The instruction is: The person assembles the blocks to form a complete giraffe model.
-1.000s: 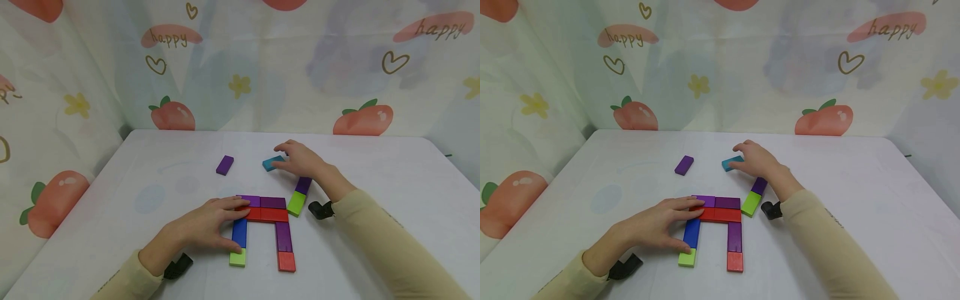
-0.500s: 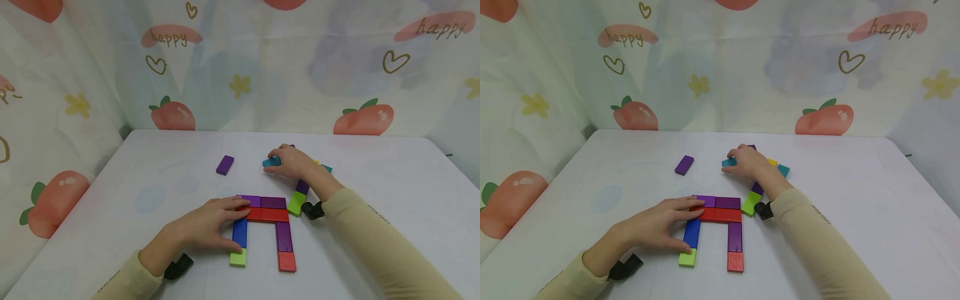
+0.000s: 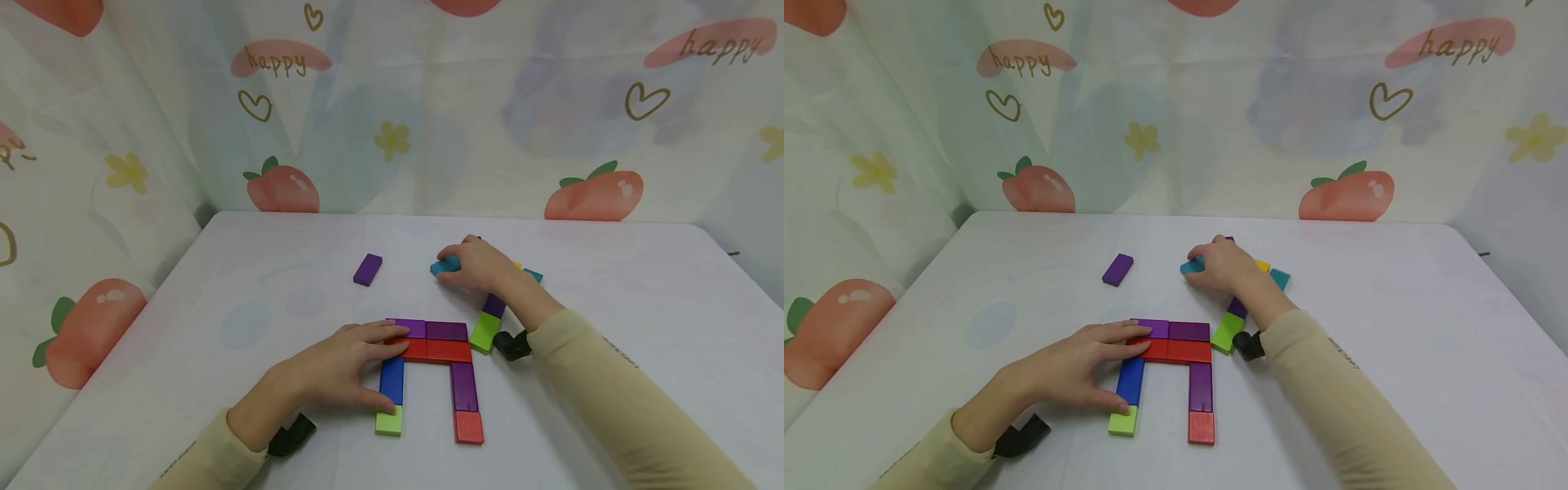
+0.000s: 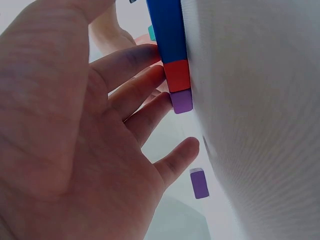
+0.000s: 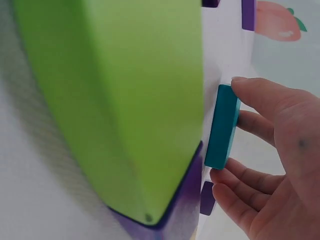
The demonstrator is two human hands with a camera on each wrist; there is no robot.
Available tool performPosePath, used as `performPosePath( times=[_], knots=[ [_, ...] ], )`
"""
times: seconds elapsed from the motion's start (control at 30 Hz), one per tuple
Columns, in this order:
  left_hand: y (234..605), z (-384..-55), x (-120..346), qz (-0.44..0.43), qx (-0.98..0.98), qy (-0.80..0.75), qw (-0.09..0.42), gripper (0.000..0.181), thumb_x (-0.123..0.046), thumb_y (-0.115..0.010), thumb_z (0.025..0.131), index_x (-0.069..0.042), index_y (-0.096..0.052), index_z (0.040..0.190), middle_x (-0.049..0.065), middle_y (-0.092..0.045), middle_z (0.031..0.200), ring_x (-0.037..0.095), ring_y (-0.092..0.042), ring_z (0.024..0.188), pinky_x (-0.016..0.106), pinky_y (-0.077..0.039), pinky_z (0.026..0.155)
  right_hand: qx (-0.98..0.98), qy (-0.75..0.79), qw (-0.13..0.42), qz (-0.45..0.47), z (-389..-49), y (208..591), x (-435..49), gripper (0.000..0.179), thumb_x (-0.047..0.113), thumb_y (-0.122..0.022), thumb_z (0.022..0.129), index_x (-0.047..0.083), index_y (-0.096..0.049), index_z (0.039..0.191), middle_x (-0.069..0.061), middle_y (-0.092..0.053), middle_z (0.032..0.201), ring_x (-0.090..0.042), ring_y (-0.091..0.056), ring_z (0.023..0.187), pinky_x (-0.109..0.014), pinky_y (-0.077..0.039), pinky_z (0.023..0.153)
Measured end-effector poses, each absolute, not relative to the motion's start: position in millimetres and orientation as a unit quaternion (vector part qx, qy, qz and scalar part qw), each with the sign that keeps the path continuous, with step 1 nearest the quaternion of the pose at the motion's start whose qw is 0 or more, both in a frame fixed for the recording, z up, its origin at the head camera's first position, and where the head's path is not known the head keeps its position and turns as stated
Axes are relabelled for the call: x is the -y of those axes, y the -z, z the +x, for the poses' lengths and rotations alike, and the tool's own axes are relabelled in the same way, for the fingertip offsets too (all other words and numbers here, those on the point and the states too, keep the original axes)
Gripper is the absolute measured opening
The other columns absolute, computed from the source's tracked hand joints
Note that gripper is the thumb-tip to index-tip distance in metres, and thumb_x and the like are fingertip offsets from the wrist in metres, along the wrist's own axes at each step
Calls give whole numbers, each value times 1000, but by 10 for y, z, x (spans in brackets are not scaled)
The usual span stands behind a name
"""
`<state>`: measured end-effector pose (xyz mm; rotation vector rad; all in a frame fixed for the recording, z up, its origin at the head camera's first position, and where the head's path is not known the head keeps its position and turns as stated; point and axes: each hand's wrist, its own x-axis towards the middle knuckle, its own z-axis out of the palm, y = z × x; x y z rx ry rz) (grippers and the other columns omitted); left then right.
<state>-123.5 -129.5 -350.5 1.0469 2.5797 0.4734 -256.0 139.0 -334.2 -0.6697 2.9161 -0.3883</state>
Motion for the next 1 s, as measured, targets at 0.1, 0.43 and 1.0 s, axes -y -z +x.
performPosePath(
  times=[0.1, 0.43, 1.0],
  knots=[
    [3505, -1235, 1295, 365, -902, -165, 159, 86, -60, -76, 82, -23, -46, 154, -10, -28, 163, 18, -20, 151, 48, -26, 118, -964, 136, 61, -221, -2559, 3351, -1387, 46, 31, -66, 95, 6, -65, 133, -28, -56, 128, -40, -56, 111, -54, -49, 97],
    [3513, -1244, 1300, 371, -900, -168, 155, 85, -59, -76, 82, -22, -46, 153, -10, -29, 163, 18, -20, 151, 47, -26, 118, -962, 172, 49, -209, -2571, 3340, -1418, 48, 25, -66, 92, 3, -63, 134, -29, -50, 135, -42, -53, 116, -56, -48, 98],
    [3516, -1248, 1306, 378, -898, -171, 149, 85, -58, -76, 83, -20, -46, 153, -10, -27, 163, 14, -19, 151, 45, -25, 119, -954, 221, 58, -193, -2645, 3064, -1929, 56, 22, -70, 93, 0, -54, 142, -30, -38, 148, -48, -40, 130, -63, -43, 101]
  ],
)
